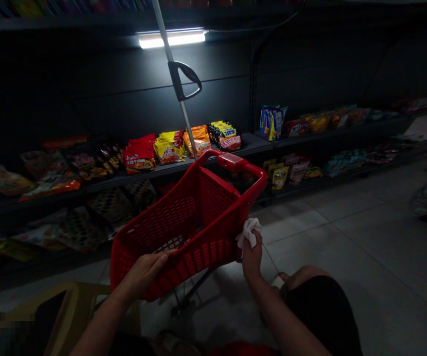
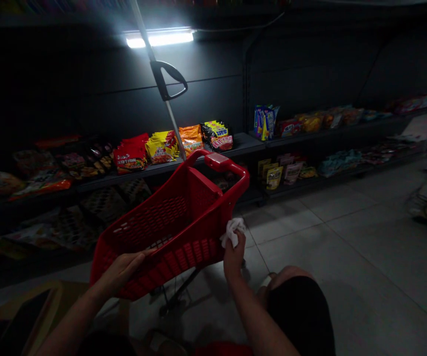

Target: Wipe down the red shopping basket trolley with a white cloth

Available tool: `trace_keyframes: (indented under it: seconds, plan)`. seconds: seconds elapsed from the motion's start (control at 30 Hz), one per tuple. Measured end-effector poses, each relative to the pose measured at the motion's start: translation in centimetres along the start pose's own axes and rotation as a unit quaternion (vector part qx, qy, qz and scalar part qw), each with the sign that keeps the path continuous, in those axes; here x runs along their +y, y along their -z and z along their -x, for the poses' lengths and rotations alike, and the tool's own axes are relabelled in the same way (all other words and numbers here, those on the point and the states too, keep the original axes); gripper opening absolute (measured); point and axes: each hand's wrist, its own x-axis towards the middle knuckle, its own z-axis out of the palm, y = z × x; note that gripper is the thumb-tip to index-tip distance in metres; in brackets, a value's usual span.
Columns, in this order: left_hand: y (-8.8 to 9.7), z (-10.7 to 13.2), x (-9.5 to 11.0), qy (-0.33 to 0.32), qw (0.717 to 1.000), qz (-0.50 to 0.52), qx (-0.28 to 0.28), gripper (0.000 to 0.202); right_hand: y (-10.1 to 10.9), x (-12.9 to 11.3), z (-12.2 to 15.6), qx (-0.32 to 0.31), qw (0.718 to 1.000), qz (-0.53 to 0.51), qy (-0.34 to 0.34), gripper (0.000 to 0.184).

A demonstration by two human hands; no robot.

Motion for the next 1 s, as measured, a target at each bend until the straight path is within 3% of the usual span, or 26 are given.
trace_keyframes:
  seconds: [0.07, 0.1, 0.2, 0.27, 0.33, 0.5, 0.6, 0.7, 0.8, 0.9, 1.0]
  plan:
    - [0.3, 0.1, -0.3, 0.0, 1.0, 0.005, -0.011, 0.051, 0.0, -3.2, -1.7, 0.014, 0.998, 0.011, 0.052, 0.027]
    - [0.5, 0.1, -0.4, -0.003, 1.0, 0.005, -0.018, 0.051, 0.0, -4.8, -2.4, -0.021, 0.994, 0.027, 0.105, 0.023]
    - [0.9, 0.1, -0.9, -0.005, 0.999, 0.013, -0.029, 0.051, 0.2, -8.7, -4.2, -0.212, 0.931, 0.112, 0.275, 0.023]
    - [1.1, 0.1, -1.3, -0.004, 0.999, 0.026, -0.036, 0.052, 1.3, -10.0, -5.7, -0.287, 0.884, 0.171, 0.326, 0.026]
    - [1.2, 0.0, -1.5, -0.01, 0.998, 0.032, -0.045, 0.052, 3.5, -10.5, -7.8, -0.299, 0.865, 0.21, 0.345, 0.025]
    - [1.3, -0.3, -2.0, -0.029, 0.999, 0.007, -0.037, 0.049, 10.7, -10.8, -15.1, -0.246, 0.877, 0.272, 0.31, 0.027]
    - [1.5, -0.8, -2.4, -0.032, 0.999, -0.004, -0.034, 0.053, 12.7, -11.4, -17.9, -0.247, 0.869, 0.3, 0.305, 0.023]
    - [1.2, -1.9, -1.2, -0.001, 0.999, -0.034, -0.026, 0.063, 11.1, -12.3, -17.0, -0.319, 0.832, 0.302, 0.339, 0.015]
    - [-0.3, -3.9, 2.3, 0.028, 0.996, -0.081, -0.001, 0.07, 6.8, -13.5, -13.2, -0.387, 0.783, 0.302, 0.381, 0.013]
    - [-2.6, -5.8, 6.0, 0.017, 0.994, -0.108, -0.002, 0.081, 2.8, -14.5, -9.5, -0.395, 0.768, 0.294, 0.41, 0.015]
    - [-3.9, -6.5, 7.3, 0.057, 0.977, -0.208, 0.0, 0.088, 2.1, -14.7, -8.7, -0.4, 0.76, 0.271, 0.434, 0.016]
